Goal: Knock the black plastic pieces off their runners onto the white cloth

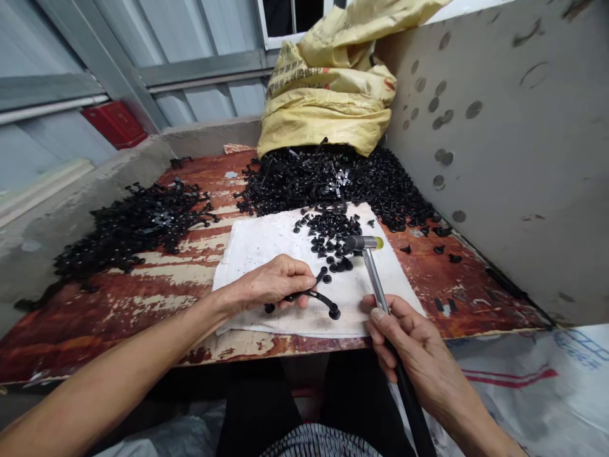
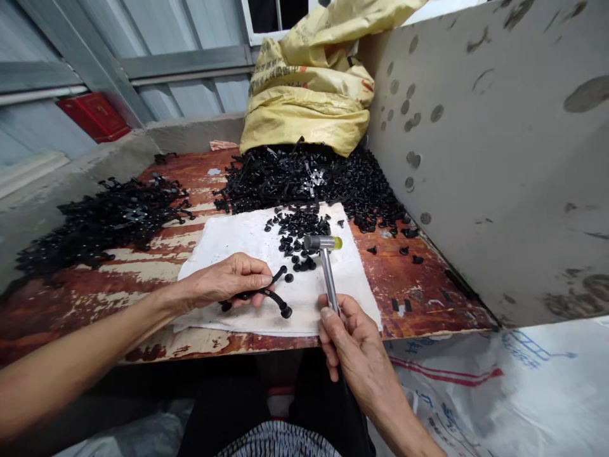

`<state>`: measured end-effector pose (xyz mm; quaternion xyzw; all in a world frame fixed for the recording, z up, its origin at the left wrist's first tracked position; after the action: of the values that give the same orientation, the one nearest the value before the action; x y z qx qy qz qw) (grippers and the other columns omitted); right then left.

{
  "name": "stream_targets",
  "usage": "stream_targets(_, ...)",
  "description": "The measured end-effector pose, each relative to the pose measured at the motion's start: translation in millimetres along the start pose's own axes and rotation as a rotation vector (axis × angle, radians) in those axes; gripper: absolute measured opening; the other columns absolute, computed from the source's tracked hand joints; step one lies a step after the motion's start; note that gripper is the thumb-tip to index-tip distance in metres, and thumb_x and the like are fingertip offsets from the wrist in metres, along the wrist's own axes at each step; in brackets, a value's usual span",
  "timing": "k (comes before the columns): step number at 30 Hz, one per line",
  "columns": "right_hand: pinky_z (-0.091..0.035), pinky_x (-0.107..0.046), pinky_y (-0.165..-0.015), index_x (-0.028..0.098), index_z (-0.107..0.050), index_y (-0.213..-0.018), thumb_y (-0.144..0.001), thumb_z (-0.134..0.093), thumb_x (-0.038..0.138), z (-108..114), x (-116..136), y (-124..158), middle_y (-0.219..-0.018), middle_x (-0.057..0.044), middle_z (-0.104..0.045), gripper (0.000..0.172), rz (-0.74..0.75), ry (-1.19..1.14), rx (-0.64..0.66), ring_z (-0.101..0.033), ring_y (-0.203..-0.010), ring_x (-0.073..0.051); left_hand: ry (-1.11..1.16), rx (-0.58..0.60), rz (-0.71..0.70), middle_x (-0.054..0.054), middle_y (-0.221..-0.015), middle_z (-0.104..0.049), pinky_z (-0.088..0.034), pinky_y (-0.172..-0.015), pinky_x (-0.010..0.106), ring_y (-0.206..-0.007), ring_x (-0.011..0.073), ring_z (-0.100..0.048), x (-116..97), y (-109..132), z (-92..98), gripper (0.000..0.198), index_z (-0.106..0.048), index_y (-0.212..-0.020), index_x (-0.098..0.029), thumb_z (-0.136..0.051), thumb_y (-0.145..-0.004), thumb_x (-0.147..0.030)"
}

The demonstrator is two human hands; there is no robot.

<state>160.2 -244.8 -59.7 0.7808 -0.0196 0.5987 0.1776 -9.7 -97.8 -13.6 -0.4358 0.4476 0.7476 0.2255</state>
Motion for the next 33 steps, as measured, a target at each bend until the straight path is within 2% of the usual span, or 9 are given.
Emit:
stream_targets(9,-0.034,-0.016,-0.029,0.019,-0.054,-0.095,-0.075,-0.070,0.054,-0.8,2.1,-0.6,-0.055,0.010,-0.047,0.043,-0.018,0.003,-0.001,-0.033,-0.037,-0.005,-0.047,-0.002,-0.006,-0.003,-0.059,-0.058,-0.019,-0.035,0.015,-0.037,0.0022,-0.039,-2.2,-1.3,-2.6,0.027,-0.052,-0.070,-0.015,-0.056,-0.083,-0.039)
stream_targets(33,-0.034,-0.016,-0.029,0.018,-0.054,-0.095,-0.074,-0.069,0.055,-0.2,4.8,0.2,-0.054,0.009,-0.047,0.045,-0.023,0.026,-0.003,-0.034,-0.038,-0.005,-0.098,0.003,0.000,-0.003,-0.059,-0.058,-0.021,-0.034,0.015,-0.038,0.0026,-0.038,-3.1,-3.9,-2.6,0.026,-0.055,-0.072,-0.015,-0.055,-0.083,-0.038)
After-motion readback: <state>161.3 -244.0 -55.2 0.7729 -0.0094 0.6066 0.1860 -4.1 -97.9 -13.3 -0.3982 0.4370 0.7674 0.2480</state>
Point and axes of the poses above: each hand's wrist, its own y-axis away from the middle knuckle, its own z-axis out of the back of the hand, x = y × z, the point moved 1 cm from there along -y, towards the middle knuckle
